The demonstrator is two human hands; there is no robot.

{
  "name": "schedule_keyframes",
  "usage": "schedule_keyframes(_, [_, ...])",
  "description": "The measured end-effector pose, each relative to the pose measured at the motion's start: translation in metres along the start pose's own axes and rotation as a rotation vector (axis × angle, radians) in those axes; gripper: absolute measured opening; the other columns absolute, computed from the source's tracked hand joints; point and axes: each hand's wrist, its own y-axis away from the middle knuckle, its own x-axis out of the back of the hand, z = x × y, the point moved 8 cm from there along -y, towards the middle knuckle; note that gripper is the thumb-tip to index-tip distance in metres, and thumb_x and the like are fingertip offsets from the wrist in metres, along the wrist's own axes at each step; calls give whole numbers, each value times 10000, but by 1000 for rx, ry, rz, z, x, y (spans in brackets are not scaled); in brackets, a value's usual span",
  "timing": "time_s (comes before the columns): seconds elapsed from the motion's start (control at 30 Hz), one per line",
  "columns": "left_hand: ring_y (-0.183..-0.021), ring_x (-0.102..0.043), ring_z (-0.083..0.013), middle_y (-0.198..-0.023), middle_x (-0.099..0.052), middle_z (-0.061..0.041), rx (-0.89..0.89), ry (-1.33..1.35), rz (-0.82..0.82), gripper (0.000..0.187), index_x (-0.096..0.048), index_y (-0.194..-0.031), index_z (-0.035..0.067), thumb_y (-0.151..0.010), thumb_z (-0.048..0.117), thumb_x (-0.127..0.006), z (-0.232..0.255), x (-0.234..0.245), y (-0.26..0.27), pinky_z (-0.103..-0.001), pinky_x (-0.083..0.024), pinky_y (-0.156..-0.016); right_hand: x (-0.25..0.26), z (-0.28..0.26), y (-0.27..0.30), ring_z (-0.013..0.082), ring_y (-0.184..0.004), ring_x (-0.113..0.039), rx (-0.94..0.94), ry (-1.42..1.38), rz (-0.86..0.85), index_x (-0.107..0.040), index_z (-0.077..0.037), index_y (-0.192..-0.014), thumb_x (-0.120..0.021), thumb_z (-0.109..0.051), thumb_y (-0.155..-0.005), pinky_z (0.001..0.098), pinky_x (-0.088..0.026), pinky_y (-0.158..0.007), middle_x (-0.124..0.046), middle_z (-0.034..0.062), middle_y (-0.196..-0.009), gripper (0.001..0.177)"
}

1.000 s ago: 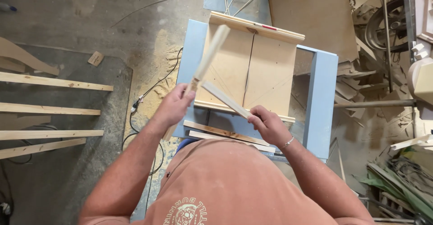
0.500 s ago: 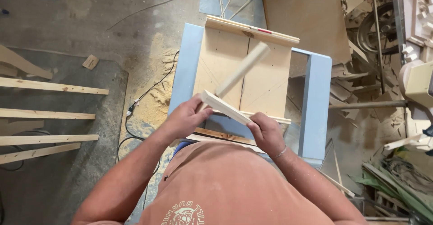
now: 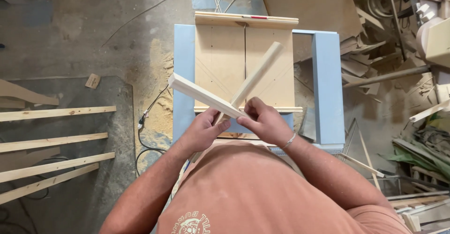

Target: Assemble wooden lattice components using glue and half-lap joints on a table saw sled

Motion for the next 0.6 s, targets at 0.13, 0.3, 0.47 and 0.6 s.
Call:
schedule_keyframes(0.13, [-521,-602,-133,-653,-603,-28,40,59,10,305,-676,-1144,73,-930,272,-764,-16,3,-6,-268,-520,-528,-1,1,8,267,-864,-747,-53,-70,-134,-683,-88,-1047,-653,-474,-962,435,-565,-823,-774,117,-845,396])
schedule_keyframes(0.3, [-804,-662,-218,-922,-705,-150,41,-122,-35,436,-636,-1266,10,-959,311,-707,11,-4,3,-415,-571,-789,-4,-1,8,307,-766,-725,23,5,-90,-685,-124,-1103,-546,-452,-1026,446,-563,-760,-750,102,-802,365])
schedule_keyframes(0.47, [-506,-616,-131,-627,-591,-45,-13,20,-32,309,-649,-1132,-12,-976,252,-688,9,-7,0,-256,-523,-513,-5,-2,7,299,-777,-715,-7,35,-120,-681,-134,-1103,-516,-480,-1032,439,-552,-766,-747,85,-788,389])
schedule_keyframes(0.6, [-1241,-650,-379,-1249,-700,-249,179,-267,-49,648,-568,-1382,-18,-941,448,-663,30,-13,10,-479,-546,-979,-15,16,-2,245,-667,-684,-6,-68,-183,-677,-132,-1000,-534,-416,-1033,396,-555,-704,-720,66,-714,320])
